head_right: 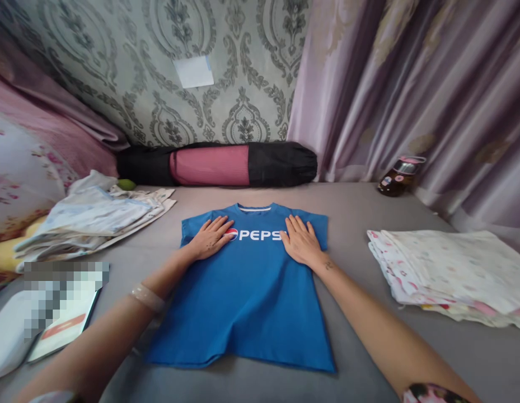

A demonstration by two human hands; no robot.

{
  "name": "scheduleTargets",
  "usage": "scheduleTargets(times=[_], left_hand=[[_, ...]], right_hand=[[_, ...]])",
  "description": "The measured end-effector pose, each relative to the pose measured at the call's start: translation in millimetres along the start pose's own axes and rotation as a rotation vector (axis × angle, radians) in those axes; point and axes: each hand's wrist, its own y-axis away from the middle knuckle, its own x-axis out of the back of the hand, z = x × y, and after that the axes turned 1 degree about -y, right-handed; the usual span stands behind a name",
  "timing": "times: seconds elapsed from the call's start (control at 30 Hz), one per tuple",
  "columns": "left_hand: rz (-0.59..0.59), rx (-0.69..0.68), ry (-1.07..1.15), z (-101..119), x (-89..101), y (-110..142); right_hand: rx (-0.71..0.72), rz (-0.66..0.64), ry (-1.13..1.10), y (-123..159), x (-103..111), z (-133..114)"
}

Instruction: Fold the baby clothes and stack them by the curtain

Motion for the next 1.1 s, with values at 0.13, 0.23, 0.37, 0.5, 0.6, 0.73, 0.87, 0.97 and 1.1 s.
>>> scheduleTargets(times=[0.13, 0.23, 0.37, 0.5, 0.6, 0.73, 0.87, 0.97, 1.1], left_hand=[[0.08, -0.019, -0.067, 1, -0.6, 2], [0.219, 0.001, -0.141, 10, 4.9, 8], [0.324, 0.125, -0.217, 21, 16.0, 38], [0.354, 0.287, -0.182, 11, 23.0, 93], [0.335, 0.38, -0.069, 0, 22.8, 135], [0.159, 0.453, 0.116, 2, 20.1, 174], [0.191, 0.489, 0.168, 24, 16.8, 194], [0.216, 0.517, 0.205, 36, 15.1, 202], [0.186, 0.504, 0.282, 41, 14.6, 208]], right_hand=[[0.015, 0.056, -0.036, 0, -2, 2], [0.025, 0.112, -0.13, 0, -1, 3], [-0.023, 0.308, -0.309, 15, 7, 6], [-0.128, 0.389, -0.403, 61, 23, 12], [-0.173, 0.17, -0.412, 107, 34, 14], [-0.266, -0.091, -0.324, 155, 42, 6], [-0.368, -0.162, -0.269, 183, 49, -9], [-0.362, -0.178, -0.292, 195, 54, -18], [-0.31, -0.184, -0.309, 202, 59, -22]])
